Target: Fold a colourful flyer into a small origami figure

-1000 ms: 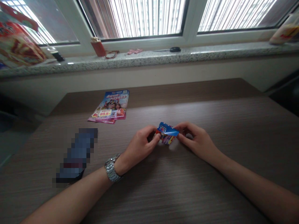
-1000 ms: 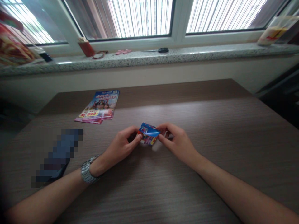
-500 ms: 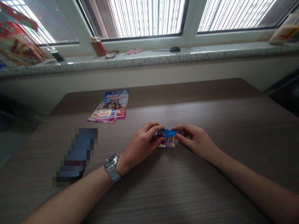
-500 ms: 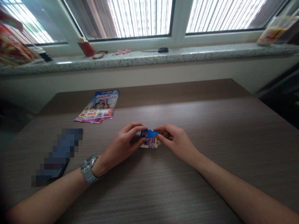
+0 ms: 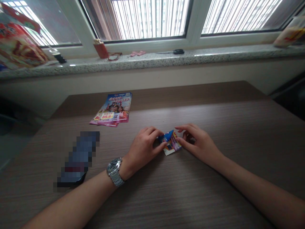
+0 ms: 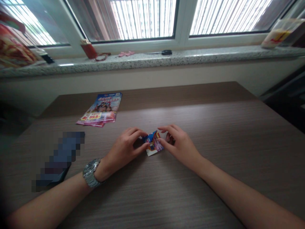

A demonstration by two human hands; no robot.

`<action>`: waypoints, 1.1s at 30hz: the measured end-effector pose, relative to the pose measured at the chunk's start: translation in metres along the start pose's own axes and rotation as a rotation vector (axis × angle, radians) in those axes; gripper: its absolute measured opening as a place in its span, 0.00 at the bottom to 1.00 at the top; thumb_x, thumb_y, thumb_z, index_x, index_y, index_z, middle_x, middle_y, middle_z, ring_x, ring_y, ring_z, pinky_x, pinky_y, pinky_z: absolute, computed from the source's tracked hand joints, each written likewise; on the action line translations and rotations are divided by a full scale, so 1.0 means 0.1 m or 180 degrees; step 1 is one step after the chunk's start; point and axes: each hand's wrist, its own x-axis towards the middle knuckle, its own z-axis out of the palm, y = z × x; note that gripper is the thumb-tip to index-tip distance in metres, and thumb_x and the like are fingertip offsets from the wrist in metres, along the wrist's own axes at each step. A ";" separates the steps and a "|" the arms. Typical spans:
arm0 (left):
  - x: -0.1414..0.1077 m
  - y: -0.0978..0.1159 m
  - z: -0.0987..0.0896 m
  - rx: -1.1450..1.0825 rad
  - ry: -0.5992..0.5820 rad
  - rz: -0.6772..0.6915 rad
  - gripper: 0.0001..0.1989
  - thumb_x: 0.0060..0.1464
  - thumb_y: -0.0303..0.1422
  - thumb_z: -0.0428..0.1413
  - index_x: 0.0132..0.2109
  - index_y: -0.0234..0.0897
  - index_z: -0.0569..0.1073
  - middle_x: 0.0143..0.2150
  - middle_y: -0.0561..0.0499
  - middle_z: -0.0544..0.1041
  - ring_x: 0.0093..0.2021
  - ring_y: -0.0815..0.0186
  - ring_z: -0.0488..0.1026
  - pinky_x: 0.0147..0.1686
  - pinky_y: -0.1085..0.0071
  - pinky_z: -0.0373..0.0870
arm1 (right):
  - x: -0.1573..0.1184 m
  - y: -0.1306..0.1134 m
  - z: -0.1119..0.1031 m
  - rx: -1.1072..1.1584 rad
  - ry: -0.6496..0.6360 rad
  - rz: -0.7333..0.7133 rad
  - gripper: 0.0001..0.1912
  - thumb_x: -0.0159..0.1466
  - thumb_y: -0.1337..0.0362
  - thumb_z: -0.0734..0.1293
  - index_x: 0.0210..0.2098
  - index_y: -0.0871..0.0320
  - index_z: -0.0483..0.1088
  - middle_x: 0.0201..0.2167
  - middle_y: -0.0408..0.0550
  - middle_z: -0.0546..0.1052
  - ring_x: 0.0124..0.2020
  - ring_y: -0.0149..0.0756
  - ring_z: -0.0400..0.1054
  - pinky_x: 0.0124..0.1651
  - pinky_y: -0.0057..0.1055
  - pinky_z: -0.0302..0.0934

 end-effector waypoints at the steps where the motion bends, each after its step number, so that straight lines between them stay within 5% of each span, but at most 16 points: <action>1: 0.00 0.00 0.00 0.0049 0.0000 -0.0028 0.08 0.62 0.36 0.60 0.47 0.38 0.75 0.44 0.46 0.76 0.45 0.57 0.71 0.47 0.61 0.68 | 0.00 -0.01 0.00 -0.0070 -0.0020 -0.0040 0.14 0.68 0.60 0.68 0.53 0.53 0.73 0.40 0.48 0.74 0.35 0.37 0.71 0.39 0.34 0.67; 9: -0.02 0.02 0.01 0.0290 -0.0059 -0.0059 0.11 0.62 0.41 0.60 0.44 0.38 0.74 0.42 0.48 0.75 0.43 0.57 0.70 0.44 0.61 0.66 | -0.03 0.01 0.10 -0.0308 -0.0182 -0.0253 0.20 0.67 0.62 0.70 0.58 0.53 0.70 0.48 0.51 0.74 0.48 0.42 0.72 0.52 0.37 0.67; 15: -0.01 0.04 0.00 0.0365 -0.0107 -0.0053 0.13 0.62 0.44 0.59 0.42 0.38 0.74 0.41 0.47 0.75 0.43 0.57 0.70 0.45 0.60 0.67 | -0.03 0.06 0.14 -0.0410 -0.0215 -0.0383 0.21 0.67 0.63 0.70 0.58 0.54 0.70 0.48 0.52 0.75 0.47 0.42 0.73 0.50 0.38 0.69; 22: -0.01 0.06 0.01 0.0046 -0.0058 0.0117 0.18 0.62 0.42 0.60 0.55 0.38 0.72 0.48 0.46 0.75 0.48 0.57 0.72 0.50 0.60 0.70 | -0.03 0.04 0.15 -0.0435 -0.0242 -0.0454 0.19 0.67 0.64 0.70 0.57 0.54 0.71 0.47 0.52 0.75 0.48 0.43 0.72 0.50 0.38 0.69; 33: -0.02 0.06 0.02 -0.0079 -0.0122 -0.0009 0.14 0.64 0.35 0.58 0.54 0.37 0.74 0.46 0.46 0.76 0.46 0.59 0.73 0.49 0.63 0.71 | -0.02 0.02 0.18 -0.0579 -0.0167 -0.0570 0.18 0.68 0.64 0.69 0.57 0.54 0.71 0.48 0.53 0.76 0.48 0.44 0.72 0.50 0.41 0.69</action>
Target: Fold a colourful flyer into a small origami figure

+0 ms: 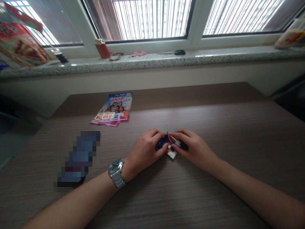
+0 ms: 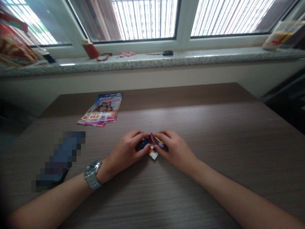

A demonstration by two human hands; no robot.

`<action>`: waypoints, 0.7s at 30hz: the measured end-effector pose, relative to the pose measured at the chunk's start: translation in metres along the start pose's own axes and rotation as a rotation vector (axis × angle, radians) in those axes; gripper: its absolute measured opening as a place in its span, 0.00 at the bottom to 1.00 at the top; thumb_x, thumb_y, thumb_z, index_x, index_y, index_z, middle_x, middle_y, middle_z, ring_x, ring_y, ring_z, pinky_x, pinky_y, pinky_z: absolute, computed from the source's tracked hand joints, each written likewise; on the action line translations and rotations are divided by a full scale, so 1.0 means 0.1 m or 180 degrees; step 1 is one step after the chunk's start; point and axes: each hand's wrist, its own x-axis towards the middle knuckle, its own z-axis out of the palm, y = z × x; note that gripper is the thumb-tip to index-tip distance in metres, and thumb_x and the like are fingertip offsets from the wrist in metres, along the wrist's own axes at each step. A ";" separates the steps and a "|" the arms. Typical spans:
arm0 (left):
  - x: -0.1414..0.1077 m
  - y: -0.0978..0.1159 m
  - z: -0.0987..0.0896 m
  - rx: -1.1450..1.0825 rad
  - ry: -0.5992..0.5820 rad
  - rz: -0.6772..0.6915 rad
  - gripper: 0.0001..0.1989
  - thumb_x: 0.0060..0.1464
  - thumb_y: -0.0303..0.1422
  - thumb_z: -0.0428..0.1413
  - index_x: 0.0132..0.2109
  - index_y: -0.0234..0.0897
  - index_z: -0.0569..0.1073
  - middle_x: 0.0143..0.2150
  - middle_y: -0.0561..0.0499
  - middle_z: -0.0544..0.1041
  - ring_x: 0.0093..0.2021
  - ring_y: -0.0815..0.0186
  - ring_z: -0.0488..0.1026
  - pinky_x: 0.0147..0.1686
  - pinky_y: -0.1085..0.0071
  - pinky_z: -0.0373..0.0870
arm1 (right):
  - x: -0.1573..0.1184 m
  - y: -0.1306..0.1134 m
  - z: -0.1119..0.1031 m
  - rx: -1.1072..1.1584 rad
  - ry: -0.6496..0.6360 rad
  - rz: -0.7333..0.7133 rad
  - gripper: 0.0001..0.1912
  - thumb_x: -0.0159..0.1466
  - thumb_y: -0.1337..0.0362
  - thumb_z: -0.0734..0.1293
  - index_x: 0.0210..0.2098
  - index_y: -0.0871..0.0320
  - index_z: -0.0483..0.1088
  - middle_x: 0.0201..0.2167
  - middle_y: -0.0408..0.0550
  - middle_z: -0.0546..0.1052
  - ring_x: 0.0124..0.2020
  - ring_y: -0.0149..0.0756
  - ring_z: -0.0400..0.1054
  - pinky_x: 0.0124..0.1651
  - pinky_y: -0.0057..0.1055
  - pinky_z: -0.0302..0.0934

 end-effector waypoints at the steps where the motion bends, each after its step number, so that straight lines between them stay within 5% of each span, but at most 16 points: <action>1: 0.00 0.00 0.00 -0.0011 0.0009 -0.0011 0.13 0.64 0.35 0.58 0.53 0.37 0.74 0.46 0.46 0.76 0.46 0.59 0.73 0.48 0.63 0.71 | 0.00 0.00 0.01 -0.0032 0.0020 -0.0021 0.18 0.68 0.63 0.68 0.57 0.54 0.71 0.48 0.54 0.77 0.48 0.45 0.73 0.50 0.42 0.69; 12: -0.02 -0.03 0.04 -0.0180 0.0182 -0.0057 0.22 0.61 0.32 0.60 0.61 0.38 0.67 0.47 0.47 0.77 0.46 0.60 0.75 0.49 0.62 0.72 | 0.00 -0.01 0.03 -0.0145 0.0124 -0.0199 0.16 0.68 0.62 0.68 0.55 0.54 0.71 0.51 0.54 0.77 0.50 0.45 0.73 0.53 0.44 0.70; 21: -0.01 -0.04 0.04 -0.0145 0.0124 0.0029 0.19 0.64 0.31 0.56 0.61 0.42 0.66 0.49 0.46 0.76 0.48 0.59 0.74 0.49 0.63 0.71 | 0.00 -0.01 0.00 -0.0177 0.0050 -0.0304 0.17 0.70 0.65 0.66 0.58 0.53 0.69 0.53 0.52 0.79 0.51 0.43 0.74 0.54 0.42 0.71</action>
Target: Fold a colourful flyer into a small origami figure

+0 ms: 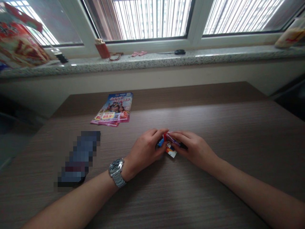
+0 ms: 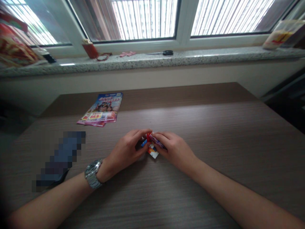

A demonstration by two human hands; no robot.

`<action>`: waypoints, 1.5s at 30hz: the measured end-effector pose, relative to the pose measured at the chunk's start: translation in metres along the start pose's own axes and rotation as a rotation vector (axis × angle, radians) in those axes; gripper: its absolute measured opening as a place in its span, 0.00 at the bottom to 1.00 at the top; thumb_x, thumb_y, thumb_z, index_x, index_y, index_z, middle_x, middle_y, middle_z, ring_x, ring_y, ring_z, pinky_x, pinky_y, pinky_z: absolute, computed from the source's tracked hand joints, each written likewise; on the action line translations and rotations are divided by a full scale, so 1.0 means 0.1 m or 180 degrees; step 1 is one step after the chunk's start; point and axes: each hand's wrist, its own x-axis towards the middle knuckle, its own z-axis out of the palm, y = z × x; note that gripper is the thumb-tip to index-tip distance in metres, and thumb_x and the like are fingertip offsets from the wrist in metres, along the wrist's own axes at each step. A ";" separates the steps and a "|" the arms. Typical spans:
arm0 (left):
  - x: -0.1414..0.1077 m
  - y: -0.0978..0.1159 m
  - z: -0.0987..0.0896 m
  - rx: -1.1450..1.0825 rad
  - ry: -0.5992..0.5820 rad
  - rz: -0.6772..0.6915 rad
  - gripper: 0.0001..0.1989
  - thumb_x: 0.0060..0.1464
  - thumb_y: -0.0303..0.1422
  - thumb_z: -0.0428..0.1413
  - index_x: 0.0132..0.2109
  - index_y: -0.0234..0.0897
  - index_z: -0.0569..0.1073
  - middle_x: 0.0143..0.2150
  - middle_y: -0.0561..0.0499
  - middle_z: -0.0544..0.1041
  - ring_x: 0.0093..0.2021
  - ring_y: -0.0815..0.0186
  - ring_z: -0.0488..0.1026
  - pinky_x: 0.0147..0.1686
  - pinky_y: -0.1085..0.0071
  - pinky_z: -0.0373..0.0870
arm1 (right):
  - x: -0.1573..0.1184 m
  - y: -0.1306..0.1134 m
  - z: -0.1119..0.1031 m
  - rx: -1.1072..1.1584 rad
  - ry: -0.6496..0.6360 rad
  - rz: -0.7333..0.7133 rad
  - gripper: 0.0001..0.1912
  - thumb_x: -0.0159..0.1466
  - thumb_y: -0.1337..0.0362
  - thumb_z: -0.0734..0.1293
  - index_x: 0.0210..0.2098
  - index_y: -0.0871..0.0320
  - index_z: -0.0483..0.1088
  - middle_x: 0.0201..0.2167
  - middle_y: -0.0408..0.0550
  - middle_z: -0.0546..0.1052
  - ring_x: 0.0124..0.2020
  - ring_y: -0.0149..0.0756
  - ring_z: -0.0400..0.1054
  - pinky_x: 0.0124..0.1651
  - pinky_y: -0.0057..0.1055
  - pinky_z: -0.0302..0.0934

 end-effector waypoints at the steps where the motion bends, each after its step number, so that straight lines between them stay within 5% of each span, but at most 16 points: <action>1: 0.00 0.01 -0.01 0.0002 -0.0024 -0.0002 0.18 0.64 0.31 0.56 0.59 0.42 0.68 0.49 0.46 0.76 0.48 0.59 0.74 0.49 0.63 0.71 | 0.00 0.00 -0.01 -0.0032 -0.0030 -0.0030 0.17 0.71 0.66 0.65 0.59 0.53 0.68 0.53 0.52 0.79 0.52 0.43 0.74 0.54 0.42 0.71; 45: 0.00 0.02 0.00 -0.0138 0.0066 -0.0093 0.16 0.62 0.30 0.58 0.56 0.39 0.68 0.50 0.46 0.77 0.50 0.59 0.75 0.52 0.61 0.72 | 0.02 -0.01 -0.06 -0.0551 -0.0335 -0.0456 0.19 0.71 0.68 0.63 0.61 0.54 0.68 0.58 0.55 0.76 0.53 0.46 0.73 0.54 0.45 0.71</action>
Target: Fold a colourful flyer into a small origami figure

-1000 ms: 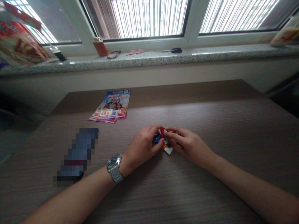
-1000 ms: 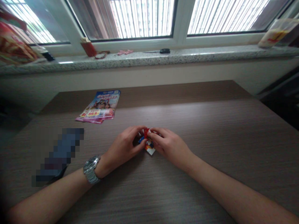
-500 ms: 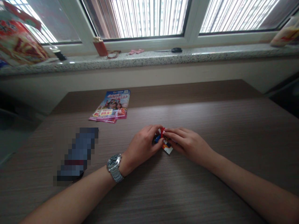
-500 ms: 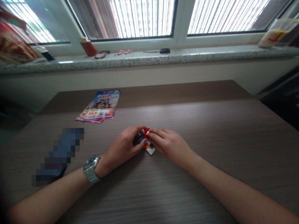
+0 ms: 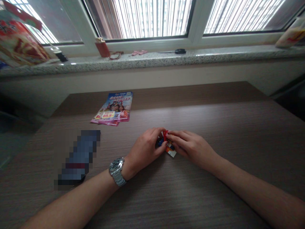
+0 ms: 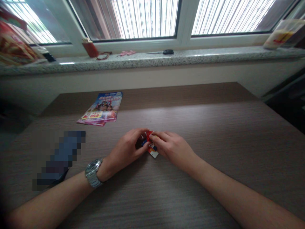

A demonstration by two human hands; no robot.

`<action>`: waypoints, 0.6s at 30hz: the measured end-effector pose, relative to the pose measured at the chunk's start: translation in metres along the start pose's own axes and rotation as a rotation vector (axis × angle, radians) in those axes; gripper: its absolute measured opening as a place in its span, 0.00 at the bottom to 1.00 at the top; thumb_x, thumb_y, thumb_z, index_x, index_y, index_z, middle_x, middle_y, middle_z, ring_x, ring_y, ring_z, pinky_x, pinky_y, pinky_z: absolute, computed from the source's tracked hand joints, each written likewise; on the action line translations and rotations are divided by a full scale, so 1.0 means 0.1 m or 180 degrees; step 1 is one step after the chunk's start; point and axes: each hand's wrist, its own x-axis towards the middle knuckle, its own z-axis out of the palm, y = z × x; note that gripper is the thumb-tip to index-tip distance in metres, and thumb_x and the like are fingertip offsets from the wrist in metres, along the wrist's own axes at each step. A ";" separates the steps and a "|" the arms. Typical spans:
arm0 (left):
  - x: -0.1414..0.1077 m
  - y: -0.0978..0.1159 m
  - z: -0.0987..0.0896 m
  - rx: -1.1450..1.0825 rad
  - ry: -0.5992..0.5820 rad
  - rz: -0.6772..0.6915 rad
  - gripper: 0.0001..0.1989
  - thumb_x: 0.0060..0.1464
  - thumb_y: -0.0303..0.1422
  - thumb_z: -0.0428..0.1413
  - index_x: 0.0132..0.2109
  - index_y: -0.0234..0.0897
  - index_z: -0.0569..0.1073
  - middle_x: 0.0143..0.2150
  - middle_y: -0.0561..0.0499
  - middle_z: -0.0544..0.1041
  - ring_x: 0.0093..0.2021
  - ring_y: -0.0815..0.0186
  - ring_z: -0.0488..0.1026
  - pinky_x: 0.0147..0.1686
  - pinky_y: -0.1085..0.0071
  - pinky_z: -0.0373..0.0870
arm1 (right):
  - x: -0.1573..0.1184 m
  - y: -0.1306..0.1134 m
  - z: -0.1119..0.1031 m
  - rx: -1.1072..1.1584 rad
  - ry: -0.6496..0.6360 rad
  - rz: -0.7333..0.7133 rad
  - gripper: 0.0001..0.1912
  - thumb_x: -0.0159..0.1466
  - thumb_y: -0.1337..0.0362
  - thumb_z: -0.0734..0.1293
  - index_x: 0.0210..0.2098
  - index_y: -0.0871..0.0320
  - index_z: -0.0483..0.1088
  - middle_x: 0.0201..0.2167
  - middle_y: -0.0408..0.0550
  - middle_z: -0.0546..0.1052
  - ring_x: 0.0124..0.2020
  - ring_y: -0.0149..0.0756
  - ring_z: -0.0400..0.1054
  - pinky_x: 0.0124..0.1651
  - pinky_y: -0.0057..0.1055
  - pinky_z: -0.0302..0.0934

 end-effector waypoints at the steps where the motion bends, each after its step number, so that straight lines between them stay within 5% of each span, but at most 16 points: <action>1: 0.00 0.00 0.00 0.0001 0.0005 0.0005 0.17 0.62 0.30 0.58 0.56 0.39 0.68 0.50 0.47 0.77 0.50 0.59 0.75 0.51 0.61 0.72 | 0.00 0.00 0.00 -0.0005 0.0007 0.0020 0.20 0.71 0.68 0.63 0.61 0.54 0.68 0.58 0.55 0.76 0.53 0.46 0.73 0.54 0.45 0.71; 18: 0.00 0.00 0.00 0.0002 -0.0019 0.0022 0.16 0.61 0.30 0.59 0.55 0.39 0.67 0.49 0.48 0.76 0.48 0.60 0.75 0.51 0.62 0.72 | 0.02 0.00 -0.02 -0.0272 -0.0046 -0.0121 0.15 0.72 0.66 0.63 0.57 0.58 0.71 0.56 0.58 0.76 0.51 0.48 0.73 0.51 0.45 0.72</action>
